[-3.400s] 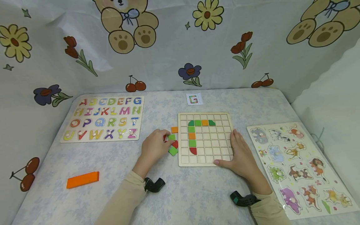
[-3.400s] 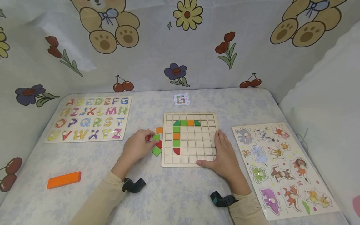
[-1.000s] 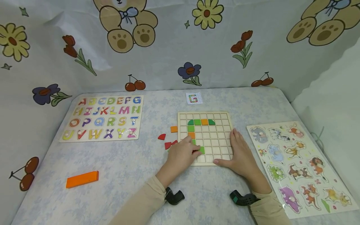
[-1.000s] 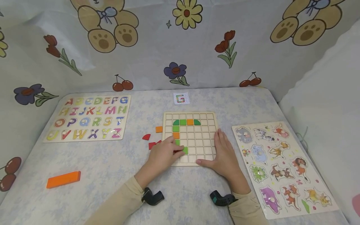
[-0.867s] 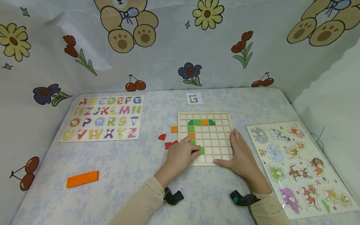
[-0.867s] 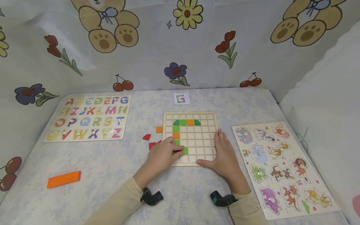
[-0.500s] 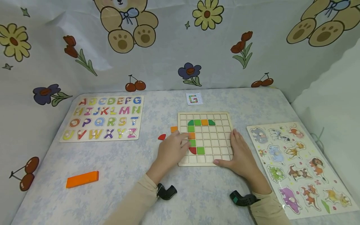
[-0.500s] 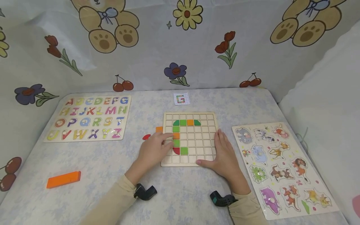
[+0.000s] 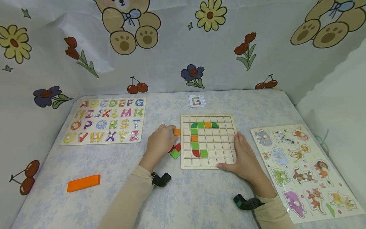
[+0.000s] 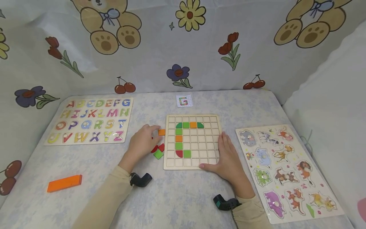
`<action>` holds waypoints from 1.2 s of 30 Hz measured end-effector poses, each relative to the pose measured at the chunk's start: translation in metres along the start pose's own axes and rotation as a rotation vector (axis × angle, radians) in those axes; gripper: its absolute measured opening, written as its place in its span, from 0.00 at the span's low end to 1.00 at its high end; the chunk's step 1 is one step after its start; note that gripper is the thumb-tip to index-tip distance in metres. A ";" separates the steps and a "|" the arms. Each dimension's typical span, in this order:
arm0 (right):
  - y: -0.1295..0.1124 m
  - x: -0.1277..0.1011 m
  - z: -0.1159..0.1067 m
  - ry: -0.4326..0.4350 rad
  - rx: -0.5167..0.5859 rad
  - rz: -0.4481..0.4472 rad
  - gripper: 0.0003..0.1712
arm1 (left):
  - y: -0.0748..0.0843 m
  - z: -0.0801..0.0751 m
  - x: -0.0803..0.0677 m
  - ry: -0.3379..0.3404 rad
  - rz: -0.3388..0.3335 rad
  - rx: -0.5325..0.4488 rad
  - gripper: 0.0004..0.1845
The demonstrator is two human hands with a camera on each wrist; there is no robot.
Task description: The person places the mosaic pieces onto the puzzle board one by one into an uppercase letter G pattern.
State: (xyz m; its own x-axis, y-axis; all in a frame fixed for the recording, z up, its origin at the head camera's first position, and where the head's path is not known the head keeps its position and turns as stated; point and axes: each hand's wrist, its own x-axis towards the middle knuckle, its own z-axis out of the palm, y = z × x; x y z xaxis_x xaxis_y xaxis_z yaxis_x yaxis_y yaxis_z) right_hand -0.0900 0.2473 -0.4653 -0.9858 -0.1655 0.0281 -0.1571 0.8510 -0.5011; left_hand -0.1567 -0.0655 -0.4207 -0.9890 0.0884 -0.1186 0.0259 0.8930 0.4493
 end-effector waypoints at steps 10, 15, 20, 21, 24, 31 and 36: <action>0.001 -0.003 -0.005 -0.023 -0.009 -0.004 0.86 | 0.000 -0.001 0.002 0.005 0.006 -0.008 0.17; 0.004 -0.004 -0.006 -0.052 -0.012 0.005 0.89 | -0.001 -0.001 0.002 0.008 0.005 -0.021 0.19; 0.006 -0.004 -0.006 -0.058 -0.022 -0.006 0.91 | -0.003 0.000 0.003 0.017 0.012 -0.032 0.18; 0.006 -0.005 -0.006 -0.057 -0.019 -0.009 0.91 | -0.003 0.001 0.003 0.020 0.013 -0.032 0.18; 0.006 -0.005 -0.004 -0.048 -0.014 -0.013 0.91 | -0.003 0.001 0.003 0.027 0.013 -0.032 0.18; 0.004 -0.006 -0.002 -0.024 -0.031 -0.016 0.90 | 0.000 -0.002 -0.001 0.046 -0.001 -0.049 0.18; 0.003 -0.005 -0.001 -0.019 -0.032 -0.011 0.90 | 0.018 -0.008 -0.011 0.022 0.044 -0.110 0.17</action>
State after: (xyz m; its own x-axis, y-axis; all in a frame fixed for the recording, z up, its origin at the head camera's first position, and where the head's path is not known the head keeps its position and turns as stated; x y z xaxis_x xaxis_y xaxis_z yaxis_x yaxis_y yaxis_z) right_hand -0.0855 0.2515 -0.4657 -0.9827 -0.1844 0.0167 -0.1703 0.8646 -0.4727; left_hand -0.1466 -0.0539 -0.4044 -0.9903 0.1158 -0.0775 0.0546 0.8343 0.5486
